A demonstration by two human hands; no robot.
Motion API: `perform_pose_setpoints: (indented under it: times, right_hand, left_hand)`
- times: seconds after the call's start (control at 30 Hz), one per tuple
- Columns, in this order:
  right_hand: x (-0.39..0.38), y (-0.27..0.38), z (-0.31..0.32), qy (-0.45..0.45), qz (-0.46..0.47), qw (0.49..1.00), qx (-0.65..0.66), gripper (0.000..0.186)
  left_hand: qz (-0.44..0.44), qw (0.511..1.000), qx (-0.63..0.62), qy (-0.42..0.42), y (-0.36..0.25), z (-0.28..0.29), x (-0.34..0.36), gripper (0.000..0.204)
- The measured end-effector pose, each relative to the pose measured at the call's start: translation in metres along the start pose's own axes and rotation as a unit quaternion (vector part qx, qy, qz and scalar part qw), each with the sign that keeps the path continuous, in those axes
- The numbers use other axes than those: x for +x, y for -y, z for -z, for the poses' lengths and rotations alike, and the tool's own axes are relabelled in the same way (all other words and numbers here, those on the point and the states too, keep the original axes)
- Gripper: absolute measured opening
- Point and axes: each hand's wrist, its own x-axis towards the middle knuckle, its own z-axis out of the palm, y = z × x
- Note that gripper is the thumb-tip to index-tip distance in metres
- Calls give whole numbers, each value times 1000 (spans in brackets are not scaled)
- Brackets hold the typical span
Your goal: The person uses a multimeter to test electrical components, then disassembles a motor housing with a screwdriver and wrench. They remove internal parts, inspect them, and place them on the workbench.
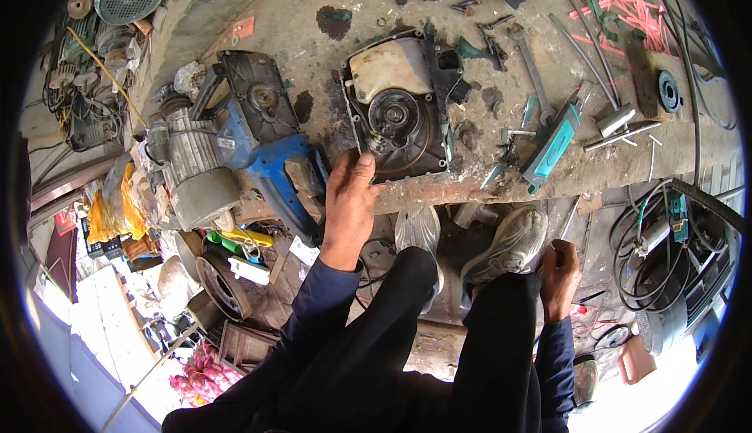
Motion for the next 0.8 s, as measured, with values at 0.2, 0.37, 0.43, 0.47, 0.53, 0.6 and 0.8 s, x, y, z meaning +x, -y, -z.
perform_pose_setpoints:
  times: [0.2,0.37,0.43,0.47,0.53,0.6,0.8]
  right_hand:
    - [-1,109,-6,137,11,984,111,19]
    - [12,160,-30,234,-16,957,168,20]
    - [19,177,-42,256,-7,932,256,27]
    - [23,185,-49,257,-27,918,301,30]
    - [30,199,-60,271,-55,886,372,36]
    - [38,209,-74,282,-99,824,482,38]
    - [54,210,-112,394,-122,613,674,38]
  left_hand:
    - [-9,999,-34,8,-4,2,1,28]
    - [-19,998,-65,6,-11,4,-10,29]
    - [-20,996,-84,17,-16,6,-14,29]
    - [-15,996,-81,18,-19,6,-16,29]
    - [-26,993,-108,39,-27,6,-26,30]
    - [-32,991,-117,51,-38,4,-37,31]
    - [-25,989,-121,86,-69,-3,-67,30]
